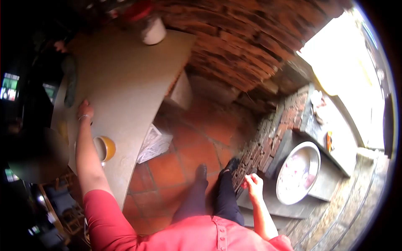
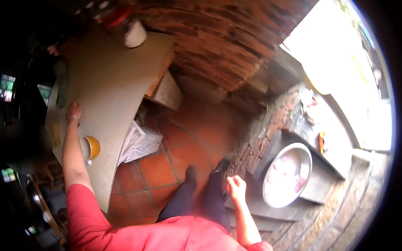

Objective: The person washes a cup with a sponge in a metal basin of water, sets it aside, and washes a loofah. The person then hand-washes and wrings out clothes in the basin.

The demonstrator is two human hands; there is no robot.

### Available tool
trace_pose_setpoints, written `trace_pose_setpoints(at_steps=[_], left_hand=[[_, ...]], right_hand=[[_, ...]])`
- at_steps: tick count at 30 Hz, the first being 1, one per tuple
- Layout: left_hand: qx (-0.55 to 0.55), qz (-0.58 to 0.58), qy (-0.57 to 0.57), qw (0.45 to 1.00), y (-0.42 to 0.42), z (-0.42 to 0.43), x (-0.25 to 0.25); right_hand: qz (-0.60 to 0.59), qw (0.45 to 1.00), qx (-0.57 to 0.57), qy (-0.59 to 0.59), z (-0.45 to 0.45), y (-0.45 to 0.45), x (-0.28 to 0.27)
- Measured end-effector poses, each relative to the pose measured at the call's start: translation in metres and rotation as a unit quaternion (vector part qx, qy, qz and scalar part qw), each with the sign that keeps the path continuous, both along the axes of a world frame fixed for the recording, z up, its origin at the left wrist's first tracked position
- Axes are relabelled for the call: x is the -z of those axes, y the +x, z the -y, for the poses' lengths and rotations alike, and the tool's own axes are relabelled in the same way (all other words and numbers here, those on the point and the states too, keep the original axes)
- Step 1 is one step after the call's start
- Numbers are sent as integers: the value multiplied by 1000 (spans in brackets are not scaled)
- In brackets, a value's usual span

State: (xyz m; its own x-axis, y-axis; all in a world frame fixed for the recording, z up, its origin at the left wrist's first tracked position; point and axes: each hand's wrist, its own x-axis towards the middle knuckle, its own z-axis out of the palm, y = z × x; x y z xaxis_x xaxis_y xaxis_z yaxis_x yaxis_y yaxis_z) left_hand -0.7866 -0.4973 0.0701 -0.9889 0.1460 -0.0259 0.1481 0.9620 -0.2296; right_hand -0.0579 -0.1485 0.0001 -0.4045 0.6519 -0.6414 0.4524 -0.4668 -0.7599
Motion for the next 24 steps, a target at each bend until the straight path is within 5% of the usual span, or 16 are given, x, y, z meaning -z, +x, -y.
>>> trace_pose_setpoints(at_steps=[3, 6, 11, 14, 18, 20, 24], left_hand=[[10, 53, 2, 999, -4, -21, -4], [136, 64, 187, 971, 26, -72, -19], [354, 75, 284, 888, 229, -238, -112], [391, 177, 326, 842, 302, -289, -92], [508, 173, 161, 828, 357, -329, 3], [513, 192, 160, 821, 415, -365, 11], [596, 230, 292, 711, 557, -431, 16]], right_hand=[[-6, 1000, 15, -13, -2, -6, -12], [-20, 999, 35, -23, -10, -6, -19], [-22, 997, 69, 16, -31, 17, -17], [22, 987, 128, 94, -54, 54, -11], [166, 921, 146, 322, -109, 116, -13], [238, 875, 111, 406, -132, 159, 8], [420, 842, 65, 333, -153, 215, 38]])
